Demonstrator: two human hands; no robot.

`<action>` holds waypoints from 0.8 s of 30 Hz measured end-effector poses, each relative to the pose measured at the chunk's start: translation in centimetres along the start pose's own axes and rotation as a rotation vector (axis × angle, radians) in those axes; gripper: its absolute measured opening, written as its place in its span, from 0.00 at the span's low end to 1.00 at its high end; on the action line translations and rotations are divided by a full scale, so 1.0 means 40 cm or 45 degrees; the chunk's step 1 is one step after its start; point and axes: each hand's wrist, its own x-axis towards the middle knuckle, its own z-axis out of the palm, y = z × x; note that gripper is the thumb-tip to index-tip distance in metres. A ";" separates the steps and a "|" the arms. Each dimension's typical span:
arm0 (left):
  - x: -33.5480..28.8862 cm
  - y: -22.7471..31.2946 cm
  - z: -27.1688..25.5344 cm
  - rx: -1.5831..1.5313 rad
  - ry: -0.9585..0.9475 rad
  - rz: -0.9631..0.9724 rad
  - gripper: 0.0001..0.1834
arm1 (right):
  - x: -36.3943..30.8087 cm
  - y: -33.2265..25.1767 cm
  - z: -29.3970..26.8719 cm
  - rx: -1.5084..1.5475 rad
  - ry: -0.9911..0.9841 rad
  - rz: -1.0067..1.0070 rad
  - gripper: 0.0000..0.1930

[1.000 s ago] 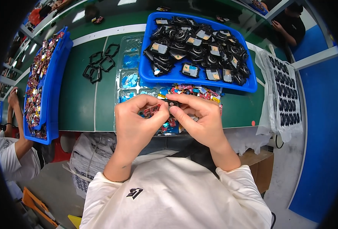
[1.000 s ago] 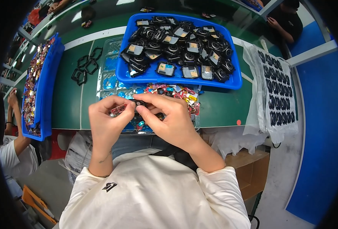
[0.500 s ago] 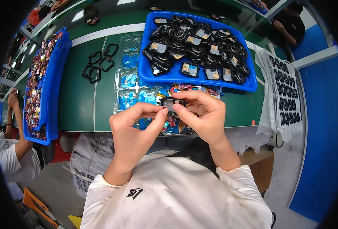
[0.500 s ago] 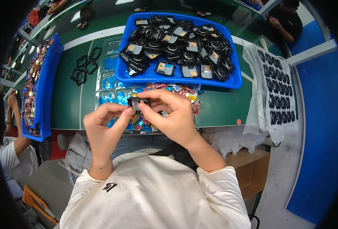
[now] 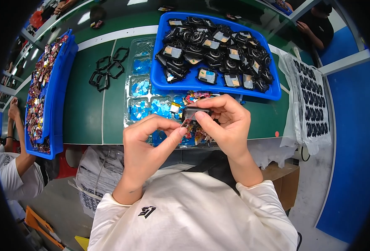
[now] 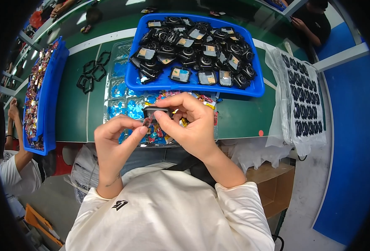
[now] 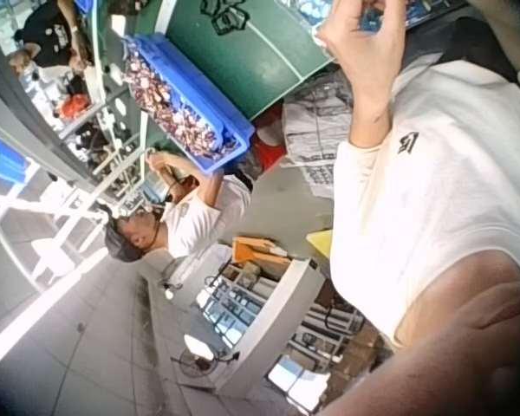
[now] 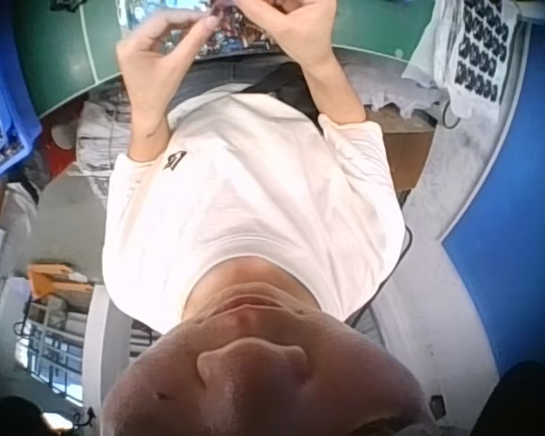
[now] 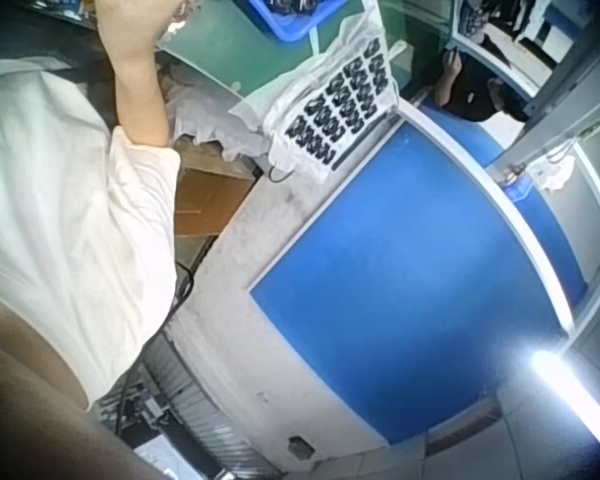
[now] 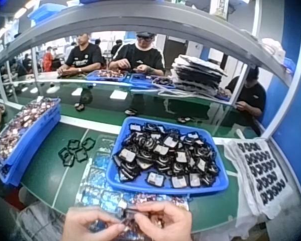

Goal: The recorder is assembling small electronic or mechanical components on a production line.

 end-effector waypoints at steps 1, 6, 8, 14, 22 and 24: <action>0.000 0.002 -0.001 -0.001 -0.003 0.000 0.03 | 0.000 0.000 -0.001 0.002 -0.011 0.008 0.08; -0.006 -0.006 -0.003 -0.093 -0.101 -0.038 0.03 | -0.004 0.011 0.003 -0.041 0.011 -0.027 0.07; -0.006 -0.008 -0.001 -0.261 -0.112 -0.149 0.04 | -0.004 0.010 0.000 -0.327 -0.002 -0.257 0.06; -0.001 -0.016 0.008 -0.614 -0.077 -0.371 0.05 | -0.005 0.001 0.001 -0.248 -0.038 -0.248 0.08; 0.010 -0.036 0.010 -0.091 0.015 0.032 0.07 | -0.012 -0.033 -0.020 0.026 -0.228 0.114 0.11; 0.012 -0.023 0.001 -0.008 -0.056 0.034 0.06 | 0.006 -0.059 -0.028 -0.226 -0.327 0.094 0.11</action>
